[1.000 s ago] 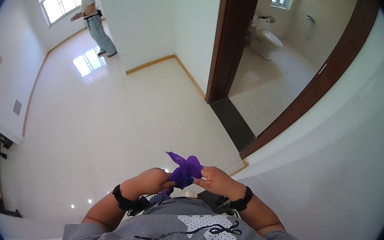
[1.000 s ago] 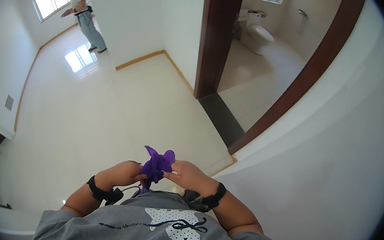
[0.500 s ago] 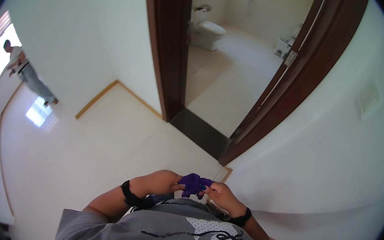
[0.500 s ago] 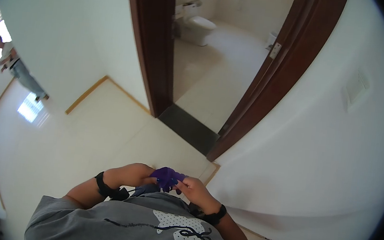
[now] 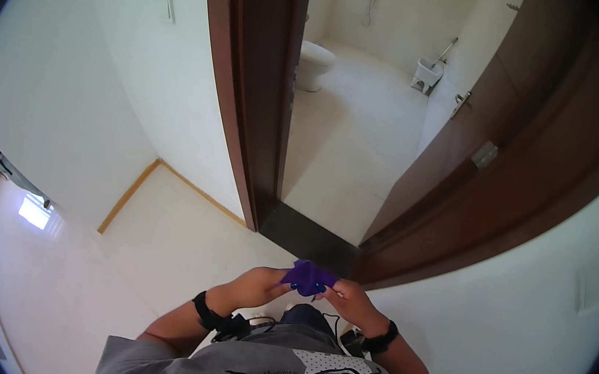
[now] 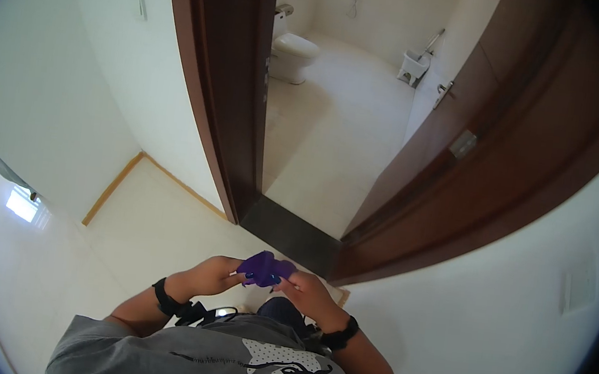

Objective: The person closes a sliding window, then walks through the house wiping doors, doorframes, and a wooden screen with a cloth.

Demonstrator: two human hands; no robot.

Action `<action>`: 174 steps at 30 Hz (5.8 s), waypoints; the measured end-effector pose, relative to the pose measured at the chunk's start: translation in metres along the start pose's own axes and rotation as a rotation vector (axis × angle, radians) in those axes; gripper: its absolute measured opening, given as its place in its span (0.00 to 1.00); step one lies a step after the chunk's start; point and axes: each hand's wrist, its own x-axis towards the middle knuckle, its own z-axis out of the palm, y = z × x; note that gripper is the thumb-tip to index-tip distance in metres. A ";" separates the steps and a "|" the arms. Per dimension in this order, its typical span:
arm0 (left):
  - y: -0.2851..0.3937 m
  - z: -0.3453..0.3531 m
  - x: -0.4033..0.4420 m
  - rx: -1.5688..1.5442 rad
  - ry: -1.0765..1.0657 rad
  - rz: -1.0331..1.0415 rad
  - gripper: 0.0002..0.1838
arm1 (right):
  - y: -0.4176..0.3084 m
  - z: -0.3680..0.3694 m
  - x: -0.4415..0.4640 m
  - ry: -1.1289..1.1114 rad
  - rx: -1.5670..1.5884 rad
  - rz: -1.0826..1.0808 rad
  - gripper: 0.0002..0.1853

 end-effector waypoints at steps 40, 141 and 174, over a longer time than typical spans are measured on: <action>-0.036 -0.350 0.210 0.997 0.994 0.119 0.27 | -0.063 -0.145 0.538 -0.669 0.103 -0.660 0.11; -0.106 -0.355 0.249 0.880 1.060 0.990 0.20 | -0.202 -0.125 0.492 0.186 -0.606 -1.077 0.22; -0.183 -0.333 0.230 0.792 0.597 1.244 0.36 | -0.106 -0.073 0.480 0.129 -0.075 -0.364 0.13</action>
